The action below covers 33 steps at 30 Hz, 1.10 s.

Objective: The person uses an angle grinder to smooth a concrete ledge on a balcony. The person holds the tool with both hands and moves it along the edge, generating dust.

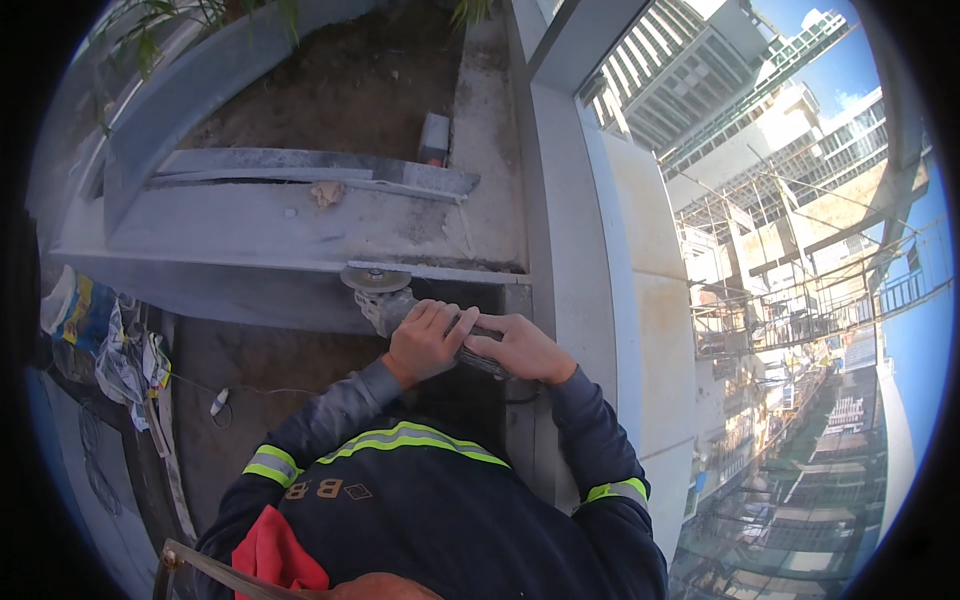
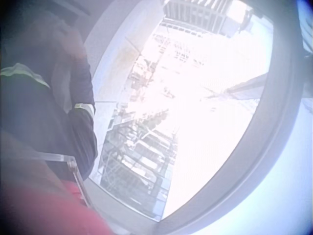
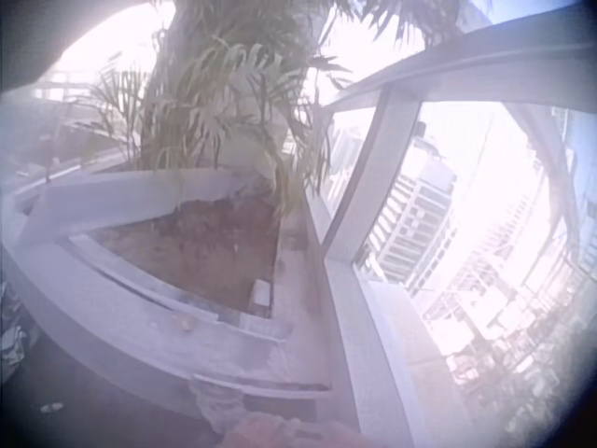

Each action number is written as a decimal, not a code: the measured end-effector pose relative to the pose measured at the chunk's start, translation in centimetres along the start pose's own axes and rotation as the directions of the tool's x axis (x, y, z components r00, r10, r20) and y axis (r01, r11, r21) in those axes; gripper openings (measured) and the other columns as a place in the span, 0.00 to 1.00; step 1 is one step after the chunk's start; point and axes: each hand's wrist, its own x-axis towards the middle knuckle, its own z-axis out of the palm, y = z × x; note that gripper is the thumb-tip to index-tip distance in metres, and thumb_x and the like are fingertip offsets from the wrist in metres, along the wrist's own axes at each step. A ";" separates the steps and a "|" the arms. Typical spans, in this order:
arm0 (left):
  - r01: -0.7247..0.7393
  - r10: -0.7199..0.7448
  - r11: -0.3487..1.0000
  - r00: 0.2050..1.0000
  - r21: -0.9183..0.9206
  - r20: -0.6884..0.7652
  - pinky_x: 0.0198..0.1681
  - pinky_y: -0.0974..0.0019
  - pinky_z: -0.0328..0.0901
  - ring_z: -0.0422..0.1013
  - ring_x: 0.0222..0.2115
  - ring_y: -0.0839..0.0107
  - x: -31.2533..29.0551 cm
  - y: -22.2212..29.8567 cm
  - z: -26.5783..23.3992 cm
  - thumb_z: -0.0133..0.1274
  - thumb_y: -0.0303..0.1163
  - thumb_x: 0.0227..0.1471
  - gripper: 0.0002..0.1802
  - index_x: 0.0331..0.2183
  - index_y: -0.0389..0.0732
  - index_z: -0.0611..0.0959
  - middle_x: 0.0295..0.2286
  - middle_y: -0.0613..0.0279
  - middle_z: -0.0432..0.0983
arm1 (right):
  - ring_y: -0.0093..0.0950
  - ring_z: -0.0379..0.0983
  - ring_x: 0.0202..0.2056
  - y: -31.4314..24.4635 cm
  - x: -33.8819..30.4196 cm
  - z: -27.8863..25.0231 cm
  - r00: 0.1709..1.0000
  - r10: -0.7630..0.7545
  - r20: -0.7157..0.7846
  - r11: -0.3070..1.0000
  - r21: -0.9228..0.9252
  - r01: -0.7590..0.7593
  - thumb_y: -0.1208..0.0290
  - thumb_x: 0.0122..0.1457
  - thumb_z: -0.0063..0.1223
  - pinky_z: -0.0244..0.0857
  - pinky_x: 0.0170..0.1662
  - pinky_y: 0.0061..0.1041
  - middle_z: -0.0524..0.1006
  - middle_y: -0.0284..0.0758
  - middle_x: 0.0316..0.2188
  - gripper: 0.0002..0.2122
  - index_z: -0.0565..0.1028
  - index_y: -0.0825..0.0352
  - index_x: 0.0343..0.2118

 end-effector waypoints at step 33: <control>-0.025 0.026 1.000 0.999 -0.016 0.018 0.49 0.55 0.73 0.78 0.38 0.59 0.9 0.8 0.6 0.59 0.32 0.47 0.27 0.52 0.40 0.82 0.36 0.56 0.77 | 0.15 0.67 0.26 -1.5 -1.6 -1.1 0.984 0.177 -0.021 0.983 -0.039 -0.178 0.60 0.64 0.61 0.67 0.33 0.24 0.80 0.31 0.27 0.23 0.77 0.64 0.60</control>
